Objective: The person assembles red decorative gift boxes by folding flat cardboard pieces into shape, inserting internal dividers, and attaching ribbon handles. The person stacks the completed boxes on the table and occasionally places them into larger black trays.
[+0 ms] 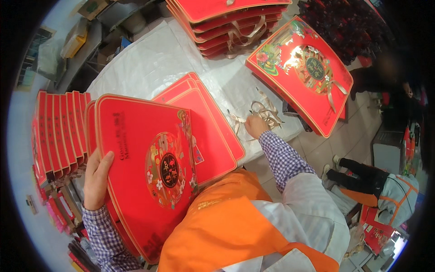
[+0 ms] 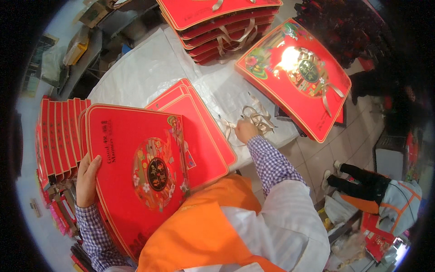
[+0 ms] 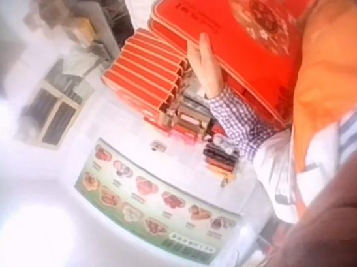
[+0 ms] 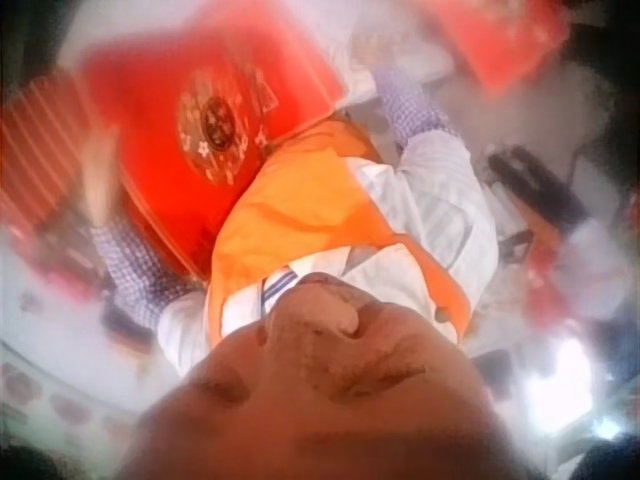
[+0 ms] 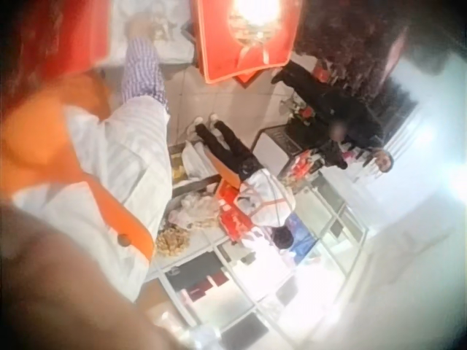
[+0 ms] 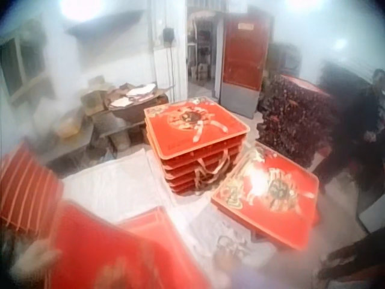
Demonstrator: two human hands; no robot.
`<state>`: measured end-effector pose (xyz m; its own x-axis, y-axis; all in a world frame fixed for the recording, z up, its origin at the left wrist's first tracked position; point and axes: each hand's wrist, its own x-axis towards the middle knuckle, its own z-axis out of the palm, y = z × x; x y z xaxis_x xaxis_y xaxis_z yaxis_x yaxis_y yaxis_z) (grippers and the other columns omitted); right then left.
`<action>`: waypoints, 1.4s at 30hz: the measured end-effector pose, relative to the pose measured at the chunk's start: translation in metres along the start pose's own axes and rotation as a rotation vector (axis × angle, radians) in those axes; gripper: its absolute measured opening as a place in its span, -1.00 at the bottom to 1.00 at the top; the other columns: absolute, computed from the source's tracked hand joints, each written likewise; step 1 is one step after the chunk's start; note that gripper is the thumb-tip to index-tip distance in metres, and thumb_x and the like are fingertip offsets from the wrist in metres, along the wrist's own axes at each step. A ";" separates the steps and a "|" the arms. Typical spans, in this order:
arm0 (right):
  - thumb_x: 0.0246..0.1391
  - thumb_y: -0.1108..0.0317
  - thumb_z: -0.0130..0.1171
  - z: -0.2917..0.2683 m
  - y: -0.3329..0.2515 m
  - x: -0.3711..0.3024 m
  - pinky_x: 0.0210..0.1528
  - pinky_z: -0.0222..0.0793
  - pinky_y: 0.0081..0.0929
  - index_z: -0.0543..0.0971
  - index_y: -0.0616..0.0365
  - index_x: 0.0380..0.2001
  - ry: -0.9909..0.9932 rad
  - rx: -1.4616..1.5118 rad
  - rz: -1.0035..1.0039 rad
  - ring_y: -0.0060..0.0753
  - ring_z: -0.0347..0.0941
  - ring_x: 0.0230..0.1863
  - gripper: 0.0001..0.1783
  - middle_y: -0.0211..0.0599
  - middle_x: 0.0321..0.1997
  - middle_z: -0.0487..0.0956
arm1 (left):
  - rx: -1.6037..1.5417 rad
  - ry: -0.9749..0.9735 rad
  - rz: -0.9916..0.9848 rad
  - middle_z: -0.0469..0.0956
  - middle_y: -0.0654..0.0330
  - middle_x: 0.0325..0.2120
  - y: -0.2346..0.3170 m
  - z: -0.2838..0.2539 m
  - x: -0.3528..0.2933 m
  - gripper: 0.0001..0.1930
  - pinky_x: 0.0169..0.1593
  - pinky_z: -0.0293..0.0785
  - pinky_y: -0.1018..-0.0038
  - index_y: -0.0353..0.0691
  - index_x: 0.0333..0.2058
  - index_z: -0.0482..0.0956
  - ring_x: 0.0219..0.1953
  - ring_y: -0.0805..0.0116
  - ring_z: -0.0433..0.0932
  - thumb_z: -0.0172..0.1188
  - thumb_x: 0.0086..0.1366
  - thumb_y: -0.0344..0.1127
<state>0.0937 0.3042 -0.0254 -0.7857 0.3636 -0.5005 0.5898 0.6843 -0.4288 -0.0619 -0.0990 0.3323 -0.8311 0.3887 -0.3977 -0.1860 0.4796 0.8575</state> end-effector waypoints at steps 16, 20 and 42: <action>0.19 0.33 0.12 0.034 -0.084 0.056 -0.11 0.46 -0.10 0.54 0.30 -0.26 0.238 0.185 -0.264 0.14 0.53 -0.19 -0.79 0.02 -0.21 0.60 | -0.093 0.110 -0.021 0.59 0.15 -0.13 -0.009 -0.011 0.000 -0.70 -0.02 0.44 0.53 -0.46 0.02 0.46 -0.11 0.49 0.53 0.03 0.38 -0.42; 0.26 0.42 0.09 0.018 -0.144 0.033 -0.24 0.47 -0.39 0.52 0.30 -0.20 0.278 0.605 -0.473 -0.31 0.57 -0.30 -0.85 -0.16 -0.30 0.62 | -0.191 0.091 0.050 0.60 0.10 -0.11 -0.015 -0.014 0.005 -0.70 -0.06 0.51 0.53 -0.45 0.03 0.45 -0.13 0.46 0.58 0.02 0.40 -0.41; 0.21 0.34 0.14 -0.047 -0.370 -0.135 -0.34 0.43 -0.19 0.48 0.20 -0.30 0.272 0.459 -1.132 -0.03 0.54 -0.37 -0.85 -0.12 -0.43 0.57 | -0.092 0.076 0.208 0.60 0.17 -0.14 -0.050 -0.045 -0.034 -0.69 -0.06 0.47 0.57 -0.47 0.05 0.47 -0.15 0.53 0.55 0.05 0.37 -0.47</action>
<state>-0.0276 0.0321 0.2364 -0.8745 -0.1281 0.4678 -0.4735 0.4343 -0.7662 -0.0480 -0.1719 0.3180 -0.8929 0.4096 -0.1870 -0.0509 0.3207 0.9458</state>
